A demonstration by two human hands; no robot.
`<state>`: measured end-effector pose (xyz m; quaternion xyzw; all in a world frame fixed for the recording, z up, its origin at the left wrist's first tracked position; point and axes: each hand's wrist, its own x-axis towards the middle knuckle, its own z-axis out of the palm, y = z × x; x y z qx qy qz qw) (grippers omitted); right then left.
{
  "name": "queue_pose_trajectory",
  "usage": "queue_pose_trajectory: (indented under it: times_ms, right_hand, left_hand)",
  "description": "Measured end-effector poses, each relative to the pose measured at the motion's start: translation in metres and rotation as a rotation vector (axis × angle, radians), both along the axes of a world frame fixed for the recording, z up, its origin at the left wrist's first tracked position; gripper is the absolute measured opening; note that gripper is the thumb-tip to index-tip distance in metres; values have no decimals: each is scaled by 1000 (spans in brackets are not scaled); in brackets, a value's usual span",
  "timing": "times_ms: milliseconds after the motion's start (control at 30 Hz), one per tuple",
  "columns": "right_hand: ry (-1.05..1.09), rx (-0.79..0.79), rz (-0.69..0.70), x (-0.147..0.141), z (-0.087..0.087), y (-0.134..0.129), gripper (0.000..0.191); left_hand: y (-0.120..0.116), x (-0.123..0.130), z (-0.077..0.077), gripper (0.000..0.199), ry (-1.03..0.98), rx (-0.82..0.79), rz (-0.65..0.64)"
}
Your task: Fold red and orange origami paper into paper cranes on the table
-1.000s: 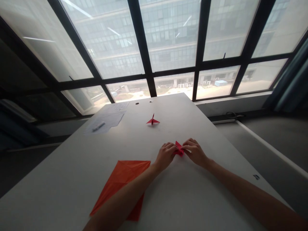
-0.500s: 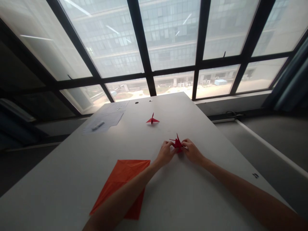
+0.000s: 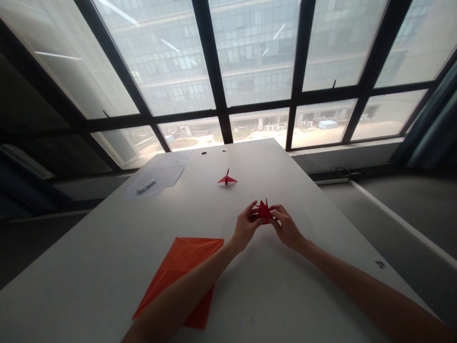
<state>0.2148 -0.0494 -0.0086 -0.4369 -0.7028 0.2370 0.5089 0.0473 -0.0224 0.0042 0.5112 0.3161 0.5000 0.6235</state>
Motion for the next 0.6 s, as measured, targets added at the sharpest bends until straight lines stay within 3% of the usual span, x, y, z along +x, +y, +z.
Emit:
queue_pose_trajectory:
  times_ms: [167,333,467,600]
  right_hand:
    - [125,-81,-95,-2,-1,1,19]
    - [185,-291,-1,3,-5,4,19]
    - [203,-279,-41,2,-3,3,23]
    - [305,-292,20,-2,-3,0,25]
  left_hand:
    - [1,3,-6,46,2,26,33]
    - [1,3,-8,46,16,12,36]
    - [-1,3,-5,43,23,-4,-15]
    - [-3,4,-1,38,-1,-40,40]
